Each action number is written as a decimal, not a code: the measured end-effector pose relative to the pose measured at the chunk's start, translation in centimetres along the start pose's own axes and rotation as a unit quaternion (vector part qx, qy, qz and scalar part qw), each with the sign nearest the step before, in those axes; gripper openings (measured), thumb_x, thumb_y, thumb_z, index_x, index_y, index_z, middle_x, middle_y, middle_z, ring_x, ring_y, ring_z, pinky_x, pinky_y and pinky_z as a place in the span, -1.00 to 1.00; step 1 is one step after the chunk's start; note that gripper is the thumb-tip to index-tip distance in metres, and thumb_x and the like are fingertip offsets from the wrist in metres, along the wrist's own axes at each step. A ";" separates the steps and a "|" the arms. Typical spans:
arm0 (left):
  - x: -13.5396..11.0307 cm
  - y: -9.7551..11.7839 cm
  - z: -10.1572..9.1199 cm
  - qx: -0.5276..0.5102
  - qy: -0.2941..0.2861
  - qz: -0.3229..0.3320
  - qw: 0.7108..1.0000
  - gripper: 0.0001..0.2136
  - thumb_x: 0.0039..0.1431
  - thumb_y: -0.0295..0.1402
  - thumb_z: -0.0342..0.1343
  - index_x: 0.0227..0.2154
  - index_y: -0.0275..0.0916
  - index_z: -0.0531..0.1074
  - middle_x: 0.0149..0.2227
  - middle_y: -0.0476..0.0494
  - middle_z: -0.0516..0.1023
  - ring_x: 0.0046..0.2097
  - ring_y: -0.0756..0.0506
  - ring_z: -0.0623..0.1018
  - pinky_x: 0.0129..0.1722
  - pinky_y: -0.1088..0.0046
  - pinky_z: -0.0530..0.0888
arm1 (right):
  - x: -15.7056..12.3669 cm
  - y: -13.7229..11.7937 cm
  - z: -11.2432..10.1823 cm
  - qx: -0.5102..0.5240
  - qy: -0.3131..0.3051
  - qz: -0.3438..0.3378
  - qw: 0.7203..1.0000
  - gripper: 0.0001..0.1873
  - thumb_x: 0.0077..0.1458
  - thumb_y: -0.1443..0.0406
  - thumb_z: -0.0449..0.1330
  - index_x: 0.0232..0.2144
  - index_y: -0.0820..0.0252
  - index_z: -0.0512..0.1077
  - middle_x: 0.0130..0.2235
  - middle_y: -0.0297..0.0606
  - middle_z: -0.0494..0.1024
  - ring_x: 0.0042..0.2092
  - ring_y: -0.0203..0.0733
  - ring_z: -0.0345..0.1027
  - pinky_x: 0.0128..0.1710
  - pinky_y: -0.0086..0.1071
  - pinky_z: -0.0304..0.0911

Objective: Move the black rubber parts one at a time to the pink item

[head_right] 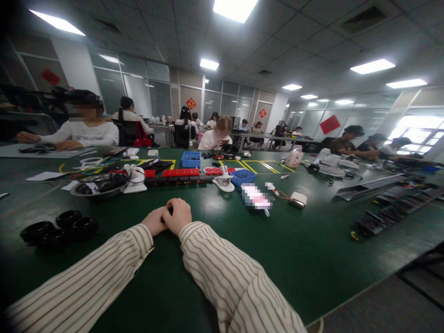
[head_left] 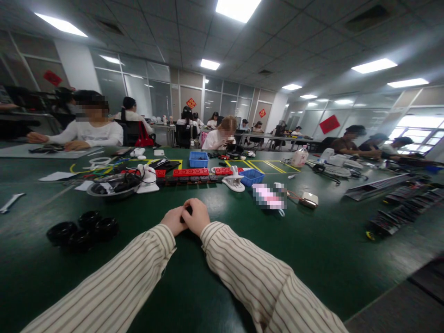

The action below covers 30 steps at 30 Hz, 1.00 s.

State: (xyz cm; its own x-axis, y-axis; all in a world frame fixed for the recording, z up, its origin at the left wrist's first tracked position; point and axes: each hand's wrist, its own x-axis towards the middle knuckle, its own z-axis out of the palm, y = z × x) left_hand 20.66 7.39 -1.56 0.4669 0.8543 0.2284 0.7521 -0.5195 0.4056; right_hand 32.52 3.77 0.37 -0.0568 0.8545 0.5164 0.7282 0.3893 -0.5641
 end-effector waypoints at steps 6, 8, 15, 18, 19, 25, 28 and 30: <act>-0.2 0.2 -0.3 -0.011 -0.003 0.007 1.000 -0.61 -0.12 -0.38 0.16 -0.14 -0.23 0.34 -0.10 -0.22 0.49 -0.04 -0.19 0.47 -0.03 0.37 0.36 | -0.2 -0.1 -0.1 -0.005 0.010 0.004 1.000 -0.87 0.01 0.36 0.09 -0.32 0.16 0.36 -0.26 -0.27 0.43 -0.18 -0.20 0.27 -0.12 -0.32 0.17; -0.2 0.3 -0.3 -0.023 0.001 0.009 1.000 -0.62 -0.13 -0.37 0.17 -0.16 -0.23 0.34 -0.09 -0.21 0.49 -0.04 -0.18 0.47 -0.02 0.38 0.36 | -0.2 -0.2 -0.1 -0.010 0.017 0.014 1.000 -0.88 0.03 0.32 0.10 -0.31 0.16 0.36 -0.24 -0.25 0.42 -0.16 -0.18 0.27 -0.11 -0.30 0.16; -0.2 0.5 -0.4 -0.008 -0.002 -0.010 1.000 -0.68 -0.16 -0.38 0.17 -0.26 -0.29 0.35 -0.20 -0.24 0.51 -0.13 -0.21 0.50 -0.12 0.36 0.40 | -0.2 -0.2 0.0 -0.025 0.006 0.029 0.999 -0.89 0.04 0.29 0.10 -0.32 0.17 0.35 -0.24 -0.24 0.41 -0.15 -0.16 0.26 -0.10 -0.28 0.15; -0.1 0.4 -0.4 -0.002 -0.002 -0.009 1.000 -0.68 -0.15 -0.39 0.15 -0.25 -0.27 0.36 -0.18 -0.23 0.50 -0.11 -0.21 0.49 -0.12 0.37 0.40 | -0.1 -0.1 0.1 -0.021 -0.012 0.025 0.999 -0.91 0.05 0.30 0.09 -0.34 0.16 0.35 -0.27 -0.26 0.41 -0.18 -0.18 0.26 -0.12 -0.31 0.16; -0.1 0.3 -0.4 0.000 -0.003 -0.009 1.000 -0.69 -0.16 -0.38 0.15 -0.25 -0.27 0.36 -0.18 -0.22 0.50 -0.11 -0.21 0.49 -0.12 0.37 0.40 | 0.0 -0.1 0.2 -0.019 -0.015 0.024 0.999 -0.92 0.06 0.31 0.08 -0.34 0.16 0.34 -0.27 -0.27 0.40 -0.18 -0.19 0.26 -0.13 -0.32 0.16; 0.0 0.0 0.0 0.005 -0.001 -0.010 1.000 -0.70 -0.17 -0.37 0.18 -0.29 -0.29 0.39 -0.22 -0.24 0.52 -0.14 -0.23 0.50 -0.14 0.36 0.40 | 0.0 0.1 0.2 -0.021 -0.010 0.008 1.000 -0.90 0.03 0.35 0.08 -0.33 0.16 0.34 -0.26 -0.27 0.39 -0.17 -0.19 0.23 -0.13 -0.33 0.15; 0.0 0.1 0.0 -0.006 0.002 0.002 1.000 -0.64 -0.16 -0.37 0.19 -0.21 -0.26 0.37 -0.17 -0.20 0.51 -0.11 -0.21 0.49 -0.11 0.38 0.38 | 0.0 -0.1 0.1 -0.026 -0.007 0.015 1.000 -0.88 0.03 0.33 0.08 -0.31 0.17 0.34 -0.25 -0.26 0.38 -0.16 -0.19 0.22 -0.13 -0.32 0.13; -0.1 0.1 0.0 -0.020 0.004 0.003 1.000 -0.60 -0.15 -0.38 0.18 -0.16 -0.25 0.35 -0.14 -0.20 0.50 -0.08 -0.19 0.49 -0.09 0.38 0.37 | -0.1 -0.2 0.0 -0.030 -0.006 0.023 0.999 -0.87 0.04 0.30 0.09 -0.30 0.18 0.34 -0.25 -0.26 0.38 -0.16 -0.18 0.22 -0.14 -0.31 0.13</act>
State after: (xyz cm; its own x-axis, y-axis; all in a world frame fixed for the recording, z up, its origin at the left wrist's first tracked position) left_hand 20.72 7.26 -1.48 0.4674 0.8516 0.2373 0.7306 -0.5232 0.4387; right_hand 32.38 3.61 0.42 -0.0310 0.8750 0.4831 0.7700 0.3291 -0.5466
